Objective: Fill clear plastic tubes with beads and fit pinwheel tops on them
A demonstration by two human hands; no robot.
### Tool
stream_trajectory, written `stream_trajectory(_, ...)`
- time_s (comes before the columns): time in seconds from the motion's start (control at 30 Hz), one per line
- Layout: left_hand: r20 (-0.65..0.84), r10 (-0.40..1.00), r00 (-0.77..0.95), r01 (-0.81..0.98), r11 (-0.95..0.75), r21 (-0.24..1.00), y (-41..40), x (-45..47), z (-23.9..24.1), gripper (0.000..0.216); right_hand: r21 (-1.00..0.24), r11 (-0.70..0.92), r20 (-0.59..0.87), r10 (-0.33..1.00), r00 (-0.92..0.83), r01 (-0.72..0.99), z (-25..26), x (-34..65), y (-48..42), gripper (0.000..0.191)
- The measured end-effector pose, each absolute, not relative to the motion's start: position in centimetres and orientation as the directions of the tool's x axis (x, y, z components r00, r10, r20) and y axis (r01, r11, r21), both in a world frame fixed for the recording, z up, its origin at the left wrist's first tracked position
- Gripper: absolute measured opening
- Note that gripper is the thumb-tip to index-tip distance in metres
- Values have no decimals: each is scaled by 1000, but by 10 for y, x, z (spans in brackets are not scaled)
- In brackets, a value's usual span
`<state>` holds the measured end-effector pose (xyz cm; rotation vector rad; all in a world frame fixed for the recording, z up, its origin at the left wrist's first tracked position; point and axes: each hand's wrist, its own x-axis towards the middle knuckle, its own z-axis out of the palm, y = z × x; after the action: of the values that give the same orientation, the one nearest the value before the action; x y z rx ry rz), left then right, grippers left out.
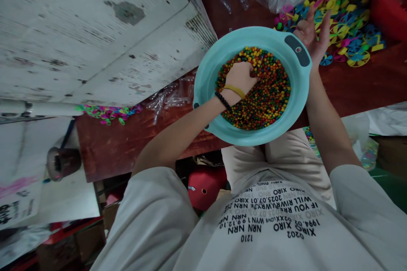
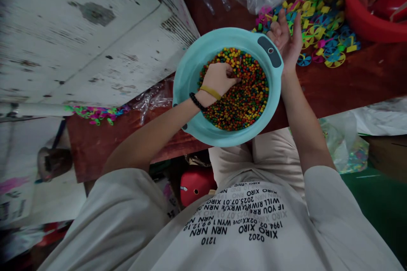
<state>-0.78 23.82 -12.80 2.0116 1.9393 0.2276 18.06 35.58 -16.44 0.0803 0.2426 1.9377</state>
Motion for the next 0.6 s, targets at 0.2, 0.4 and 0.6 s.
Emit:
stream_trajectory(0.2, -194, 934, 301, 953, -300, 37, 245, -9, -117, 35, 202, -320, -58, 940, -337, -926, -164, 176, 358, 34)
stream_trajectory(0.4, -345, 698, 627, 760, -646, 73, 251, -2, -107, 37, 217, -421, -33, 899, -437, -881, -175, 188, 362, 24)
stream_trajectory(0.6, -415, 496, 763, 603, -777, 180, 221, 10, -95, 37, 110, -418, -36, 905, -424, -902, -180, 189, 365, 40)
